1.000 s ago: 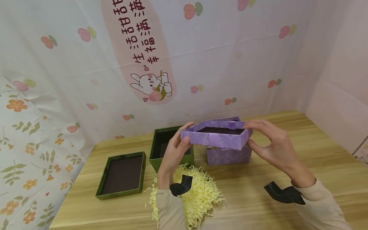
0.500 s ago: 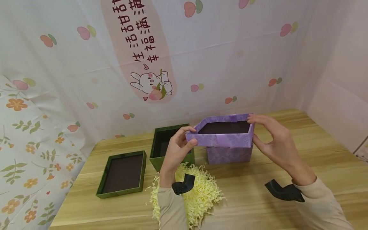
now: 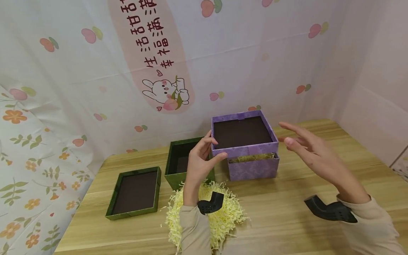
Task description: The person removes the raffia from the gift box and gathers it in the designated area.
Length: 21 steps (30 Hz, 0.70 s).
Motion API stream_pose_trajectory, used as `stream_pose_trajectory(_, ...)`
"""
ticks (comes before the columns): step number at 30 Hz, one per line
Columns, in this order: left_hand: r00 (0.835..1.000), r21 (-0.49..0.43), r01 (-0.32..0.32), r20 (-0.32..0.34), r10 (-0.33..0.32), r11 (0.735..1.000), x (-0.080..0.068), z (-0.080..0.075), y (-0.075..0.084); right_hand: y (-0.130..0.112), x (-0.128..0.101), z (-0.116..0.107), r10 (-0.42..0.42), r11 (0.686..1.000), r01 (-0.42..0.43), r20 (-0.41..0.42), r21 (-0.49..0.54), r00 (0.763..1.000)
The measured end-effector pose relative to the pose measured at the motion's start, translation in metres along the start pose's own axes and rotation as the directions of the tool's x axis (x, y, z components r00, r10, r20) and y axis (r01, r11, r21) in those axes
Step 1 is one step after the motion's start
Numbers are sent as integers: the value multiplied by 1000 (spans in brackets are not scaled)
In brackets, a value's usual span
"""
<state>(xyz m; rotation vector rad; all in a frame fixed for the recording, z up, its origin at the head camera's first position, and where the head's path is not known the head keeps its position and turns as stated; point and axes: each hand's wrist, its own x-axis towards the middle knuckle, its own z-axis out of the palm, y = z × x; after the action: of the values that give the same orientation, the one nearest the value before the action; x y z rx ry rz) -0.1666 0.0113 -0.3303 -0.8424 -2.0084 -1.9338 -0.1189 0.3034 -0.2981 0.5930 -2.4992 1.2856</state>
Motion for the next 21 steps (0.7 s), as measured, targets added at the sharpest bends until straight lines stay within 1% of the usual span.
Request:
stream_pose_trajectory(2,1000,41,2,-20,-1,999,1,4,-7,0,1,1,37,999,-38,78,17,996)
stream_pose_trajectory(3,1000,60,-2,-21,3,998,2,6,-10,0,1,2,57,998,-60,103,30,993)
stream_pose_trajectory(5,1000,93,-14,-14,16,996,3,10,-11,2,2,4,90,994,-98,125,53,988)
stream_pose_trajectory(9,999,125,-32,4,32,992,4,17,-9,4,1,5,161,977,-174,113,121,980)
stream_pose_trajectory(13,1000,153,-14,7,13,988,5,20,-5,5,1,3,204,961,-219,103,169,974)
stream_pose_trajectory(15,1000,175,2,17,-5,985,5,20,-3,5,1,1,225,954,-241,106,178,969)
stream_pose_trajectory(18,998,187,27,47,-36,982,3,20,1,7,0,-2,234,948,-252,110,196,966)
stream_pose_trajectory(21,992,222,71,82,-91,973,2,16,13,10,-3,-7,227,947,-242,91,211,970)
